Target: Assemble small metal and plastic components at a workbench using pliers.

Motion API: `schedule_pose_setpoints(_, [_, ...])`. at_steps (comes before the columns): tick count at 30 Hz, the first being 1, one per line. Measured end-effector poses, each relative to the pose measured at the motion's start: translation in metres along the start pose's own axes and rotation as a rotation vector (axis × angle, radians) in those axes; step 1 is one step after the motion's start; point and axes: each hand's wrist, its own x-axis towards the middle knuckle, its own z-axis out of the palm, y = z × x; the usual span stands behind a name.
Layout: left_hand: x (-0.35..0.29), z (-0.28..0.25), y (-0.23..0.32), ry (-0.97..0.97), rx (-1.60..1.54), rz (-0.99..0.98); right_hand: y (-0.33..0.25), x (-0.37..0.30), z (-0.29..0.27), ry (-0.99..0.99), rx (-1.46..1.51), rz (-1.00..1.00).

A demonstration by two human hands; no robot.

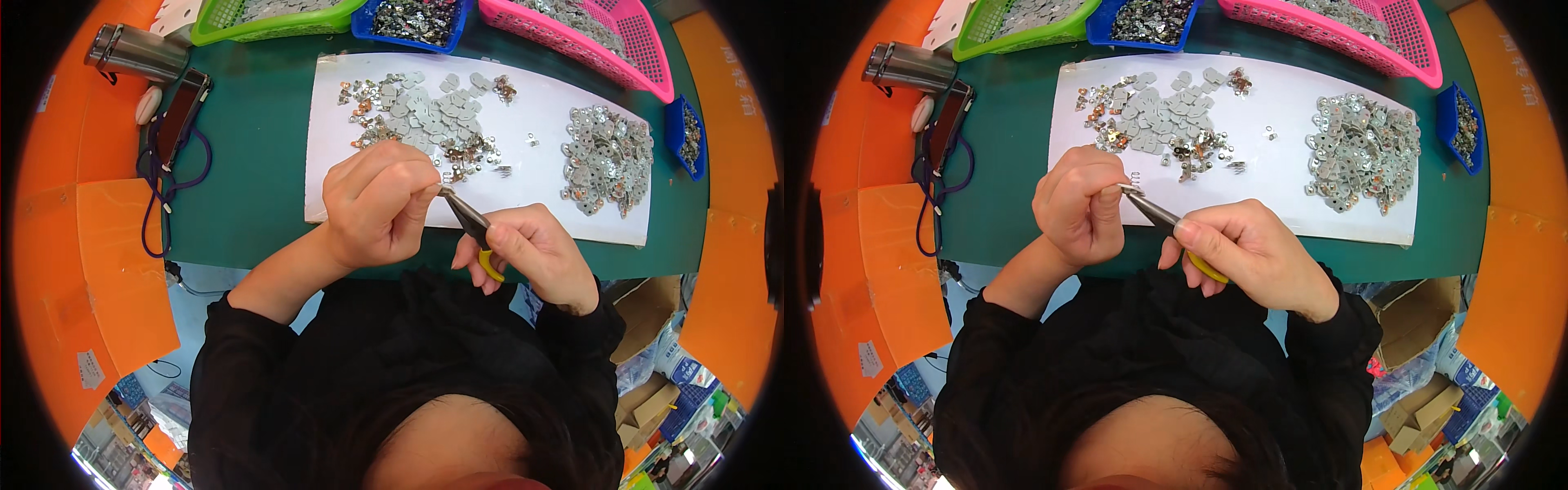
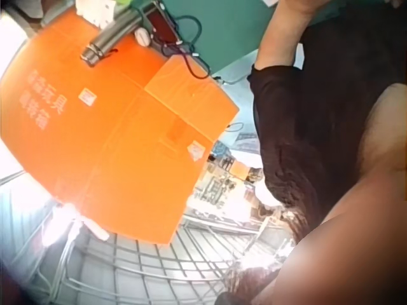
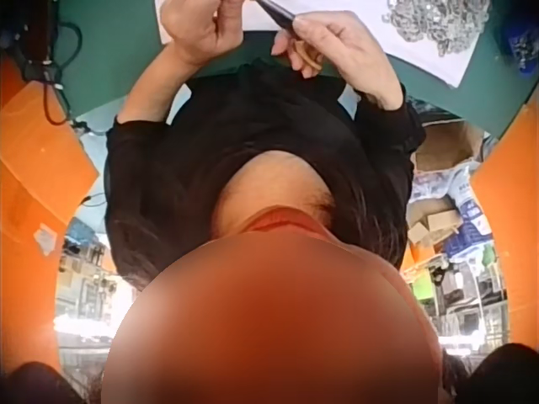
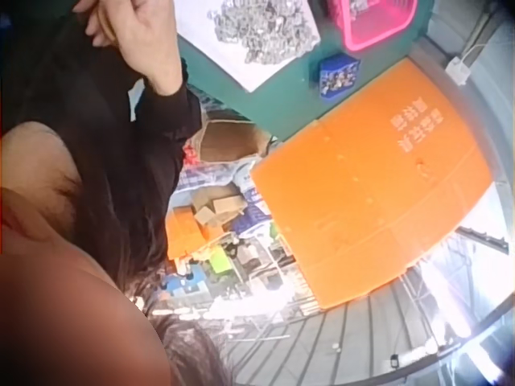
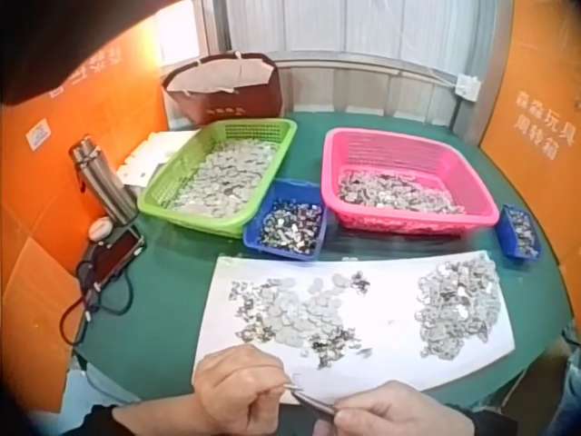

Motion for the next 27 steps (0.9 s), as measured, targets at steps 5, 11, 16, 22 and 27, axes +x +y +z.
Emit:
schedule_pose_setpoints(5, [-0.003, 0.0, -0.002, -0.005, 0.001, 0.004, 0.001, 0.003, -0.003, -0.014, 0.029, 0.04])
schedule_pose_setpoints(11, [-0.005, 0.0, -0.005, -0.022, 0.045, 0.057, 0.002, 0.005, -0.006, -0.02, 0.019, 0.05])
schedule_pose_setpoints(16, [-0.006, 0.0, -0.008, -0.017, 0.07, 0.076, 0.002, 0.006, -0.006, -0.026, 0.015, 0.052])
schedule_pose_setpoints(22, [-0.007, -0.001, -0.004, -0.041, 0.072, 0.056, 0.003, 0.003, -0.003, 0.103, -0.262, -0.045])
schedule_pose_setpoints(27, [-0.01, 0.0, 0.004, -0.053, 0.015, -0.072, 0.01, 0.002, 0.006, 0.404, -0.765, -0.413])
